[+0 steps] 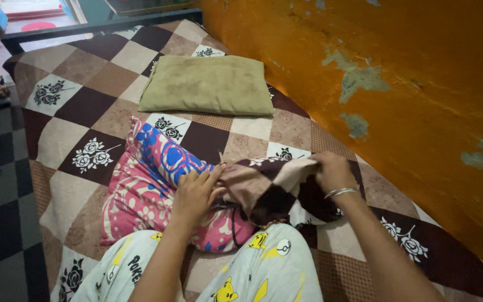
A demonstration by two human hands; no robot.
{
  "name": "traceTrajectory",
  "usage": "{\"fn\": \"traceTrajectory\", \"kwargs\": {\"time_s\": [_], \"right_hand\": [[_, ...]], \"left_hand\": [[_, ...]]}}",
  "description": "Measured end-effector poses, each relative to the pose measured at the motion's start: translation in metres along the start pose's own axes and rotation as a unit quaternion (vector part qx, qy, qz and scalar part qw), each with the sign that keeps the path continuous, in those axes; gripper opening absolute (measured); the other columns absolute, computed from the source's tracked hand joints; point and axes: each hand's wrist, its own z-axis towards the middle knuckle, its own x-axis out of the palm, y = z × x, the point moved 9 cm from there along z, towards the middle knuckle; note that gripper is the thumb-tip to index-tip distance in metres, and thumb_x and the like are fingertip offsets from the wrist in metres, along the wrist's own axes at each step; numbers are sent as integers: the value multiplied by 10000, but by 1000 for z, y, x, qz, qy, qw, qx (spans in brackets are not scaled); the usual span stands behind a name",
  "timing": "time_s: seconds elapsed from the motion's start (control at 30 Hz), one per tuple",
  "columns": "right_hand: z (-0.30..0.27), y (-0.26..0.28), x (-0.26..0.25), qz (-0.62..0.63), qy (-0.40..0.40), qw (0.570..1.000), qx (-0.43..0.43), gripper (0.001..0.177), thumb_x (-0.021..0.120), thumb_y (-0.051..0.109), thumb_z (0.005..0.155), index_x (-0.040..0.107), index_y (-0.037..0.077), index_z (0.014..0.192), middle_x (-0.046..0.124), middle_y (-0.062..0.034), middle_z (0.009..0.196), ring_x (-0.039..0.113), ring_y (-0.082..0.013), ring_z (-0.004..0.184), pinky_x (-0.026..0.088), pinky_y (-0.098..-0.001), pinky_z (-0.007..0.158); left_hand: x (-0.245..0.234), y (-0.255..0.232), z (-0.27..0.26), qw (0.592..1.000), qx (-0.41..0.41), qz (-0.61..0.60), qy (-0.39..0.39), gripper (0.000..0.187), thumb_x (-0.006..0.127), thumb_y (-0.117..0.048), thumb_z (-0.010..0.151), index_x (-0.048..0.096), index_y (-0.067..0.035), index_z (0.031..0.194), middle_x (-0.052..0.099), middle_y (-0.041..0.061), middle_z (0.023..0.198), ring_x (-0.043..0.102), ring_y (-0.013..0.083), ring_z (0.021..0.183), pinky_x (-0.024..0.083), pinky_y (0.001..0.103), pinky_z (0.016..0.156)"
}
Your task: The person sits on a bed and folds a floral pillowcase around a pillow, then folds a large checkered bedsheet into a compact square. The person places the folded pillowcase aside and then folds the bedsheet multiple times before moving it to a nearby chair.
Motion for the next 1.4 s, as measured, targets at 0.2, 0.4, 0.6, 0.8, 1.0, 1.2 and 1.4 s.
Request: {"fn": "traceTrajectory", "kwargs": {"time_s": [0.2,0.4,0.6,0.8,1.0,1.2,1.4], "right_hand": [[-1,-46,-2,17,-43,998,30,343,671,-12,761,823,152,1021,746,-193,996,720,-385,927,559,-446,906],[-13,-146,48,-11,-6,988,156,263,740,96,761,826,162,1001,743,-215,930,744,-384,848,586,-453,834],[-37,-165,72,-18,57,985,160,336,734,139,827,781,135,1160,751,-201,1100,719,-370,1034,557,-451,942],[-11,-17,12,88,-41,987,-128,687,738,117,776,519,81,1426,600,-258,1375,598,-439,1195,474,-482,980],[25,24,45,47,2,996,-75,396,703,104,832,699,168,1223,749,-168,1109,733,-356,1002,579,-423,915],[7,-72,57,43,14,995,90,257,743,123,837,806,155,1084,775,-150,1022,756,-317,935,591,-404,863],[-62,-73,61,180,-20,976,119,325,751,195,863,745,144,1185,749,-106,1106,768,-246,958,562,-349,901]], "left_hand": [[4,3,5,1000,13,13,-3,582,649,-437,890,596,-199,1419,660,35,1034,571,262,928,432,431,814],[-4,7,0,1000,4,-10,-8,478,652,-413,909,654,-195,1334,662,39,993,575,273,941,434,433,816],[5,12,-2,1000,-28,4,-6,440,658,-392,907,679,-156,1277,663,43,982,578,271,923,433,441,804],[10,12,2,999,-35,10,-10,422,673,-394,903,687,-151,1248,662,40,970,575,271,918,428,445,798],[4,11,-1,999,-44,-15,-13,469,690,-392,881,677,-117,1260,667,55,1002,568,283,949,424,446,840],[4,9,-1,999,-43,-22,-14,457,680,-379,887,680,-113,1258,669,60,1029,577,288,961,417,450,845],[4,5,-15,996,-71,-46,-10,637,663,-324,909,501,-89,1479,547,161,1359,483,344,1252,361,503,1074]]}}
